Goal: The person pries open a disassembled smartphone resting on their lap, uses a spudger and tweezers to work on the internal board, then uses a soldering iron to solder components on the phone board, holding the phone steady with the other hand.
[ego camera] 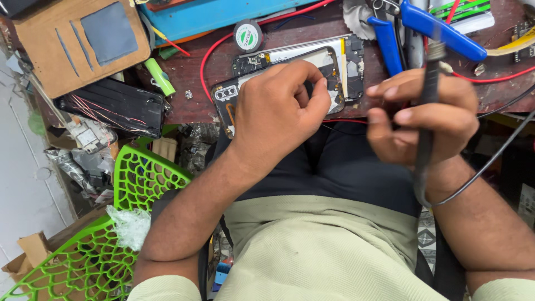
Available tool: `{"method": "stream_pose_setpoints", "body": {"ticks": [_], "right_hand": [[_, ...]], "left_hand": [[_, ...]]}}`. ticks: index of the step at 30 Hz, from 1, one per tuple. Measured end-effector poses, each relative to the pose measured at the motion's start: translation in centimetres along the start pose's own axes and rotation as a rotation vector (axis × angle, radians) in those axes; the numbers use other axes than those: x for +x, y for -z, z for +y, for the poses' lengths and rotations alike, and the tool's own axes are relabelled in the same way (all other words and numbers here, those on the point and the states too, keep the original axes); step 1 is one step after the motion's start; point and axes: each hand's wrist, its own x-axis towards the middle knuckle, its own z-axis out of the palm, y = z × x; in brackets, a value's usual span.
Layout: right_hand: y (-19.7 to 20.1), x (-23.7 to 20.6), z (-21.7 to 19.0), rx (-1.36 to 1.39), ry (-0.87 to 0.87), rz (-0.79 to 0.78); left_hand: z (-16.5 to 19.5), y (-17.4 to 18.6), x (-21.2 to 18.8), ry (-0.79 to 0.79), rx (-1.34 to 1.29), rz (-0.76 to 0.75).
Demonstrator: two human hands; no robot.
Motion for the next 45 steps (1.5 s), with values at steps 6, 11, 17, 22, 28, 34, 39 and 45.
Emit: {"method": "stream_pose_setpoints", "body": {"ticks": [6, 11, 17, 22, 28, 34, 39, 45], "right_hand": [[0.2, -2.2, 0.5, 0.029, -0.129, 0.106], [0.1, -2.8, 0.8, 0.032, -0.133, 0.127], [0.1, -2.6, 0.8, 0.035, -0.132, 0.144], [0.1, -2.6, 0.7, 0.058, -0.154, 0.144], [0.0, -2.3, 0.5, 0.081, -0.153, 0.158], [0.0, -2.1, 0.6, 0.067, -0.152, 0.154], [0.0, -2.1, 0.6, 0.061, -0.154, 0.152], [0.3, -2.1, 0.4, 0.027, -0.175, 0.121]], "left_hand": [[0.5, 1.1, -0.1, 0.007, 0.027, 0.008], [1.1, 0.9, 0.5, -0.203, 0.167, 0.072], [1.3, -1.1, 3.2, -0.378, 0.397, -0.017], [1.3, -1.4, 3.3, -0.433, 0.456, -0.014], [1.1, -1.6, 3.0, -0.461, 0.559, -0.035], [1.3, -1.6, 3.6, -0.492, 0.629, -0.008], [1.4, -0.6, 4.1, -0.572, 0.702, 0.037], [1.4, 0.4, 3.9, -0.571, 0.744, 0.026]]}}
